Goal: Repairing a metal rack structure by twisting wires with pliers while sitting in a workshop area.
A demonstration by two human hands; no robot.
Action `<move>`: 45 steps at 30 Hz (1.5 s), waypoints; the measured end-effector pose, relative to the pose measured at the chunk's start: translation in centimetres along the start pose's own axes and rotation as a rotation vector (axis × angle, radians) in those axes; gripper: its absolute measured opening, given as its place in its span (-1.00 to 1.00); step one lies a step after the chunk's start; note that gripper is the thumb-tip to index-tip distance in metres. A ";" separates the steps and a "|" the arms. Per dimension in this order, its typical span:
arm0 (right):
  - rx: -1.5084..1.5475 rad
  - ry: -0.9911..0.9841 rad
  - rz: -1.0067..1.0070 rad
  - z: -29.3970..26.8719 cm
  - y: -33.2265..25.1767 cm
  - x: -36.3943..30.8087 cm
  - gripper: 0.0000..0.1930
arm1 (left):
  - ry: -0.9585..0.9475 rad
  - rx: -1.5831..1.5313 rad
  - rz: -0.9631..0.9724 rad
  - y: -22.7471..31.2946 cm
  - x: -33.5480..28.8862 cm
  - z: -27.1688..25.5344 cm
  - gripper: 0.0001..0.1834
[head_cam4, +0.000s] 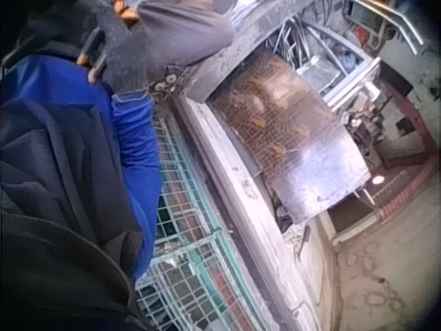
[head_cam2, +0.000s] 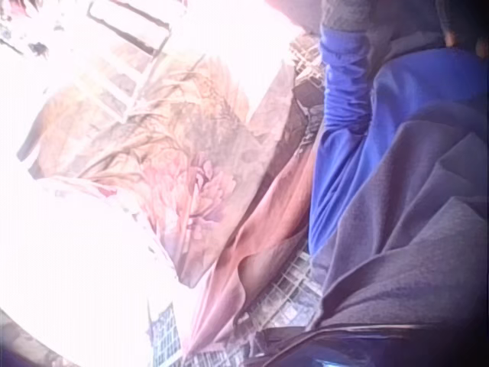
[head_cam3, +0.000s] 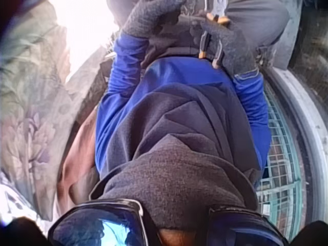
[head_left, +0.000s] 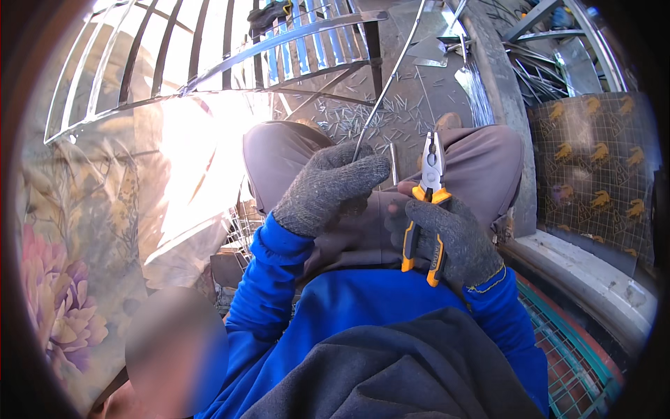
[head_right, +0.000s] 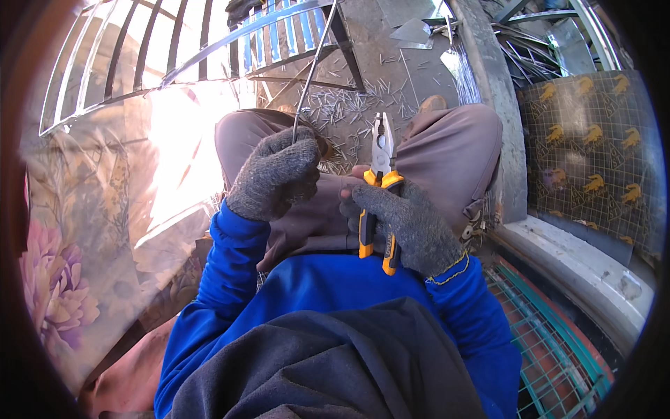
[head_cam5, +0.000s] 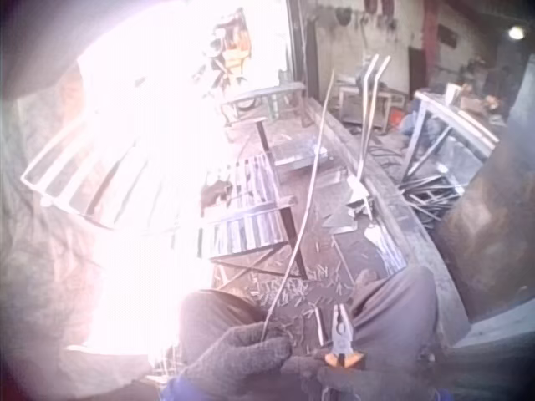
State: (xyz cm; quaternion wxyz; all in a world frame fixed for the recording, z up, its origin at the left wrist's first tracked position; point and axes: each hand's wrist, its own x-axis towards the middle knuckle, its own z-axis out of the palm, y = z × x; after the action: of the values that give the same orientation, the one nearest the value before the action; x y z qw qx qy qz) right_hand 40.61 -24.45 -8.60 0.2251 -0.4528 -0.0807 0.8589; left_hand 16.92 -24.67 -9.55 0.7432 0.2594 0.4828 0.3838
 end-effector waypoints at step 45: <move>-1.952 0.378 -1.755 3.5 -7.3 1.5 -0.68 | -0.035 0.500 0.102 -1.2 -0.1 1.4 -0.55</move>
State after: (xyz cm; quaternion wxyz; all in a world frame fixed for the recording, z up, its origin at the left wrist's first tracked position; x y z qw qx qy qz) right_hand 39.33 -17.07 -5.15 0.2937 -0.3373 -0.8926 -0.0567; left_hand 18.58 -25.50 -9.83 0.6438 0.4658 0.5361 0.2850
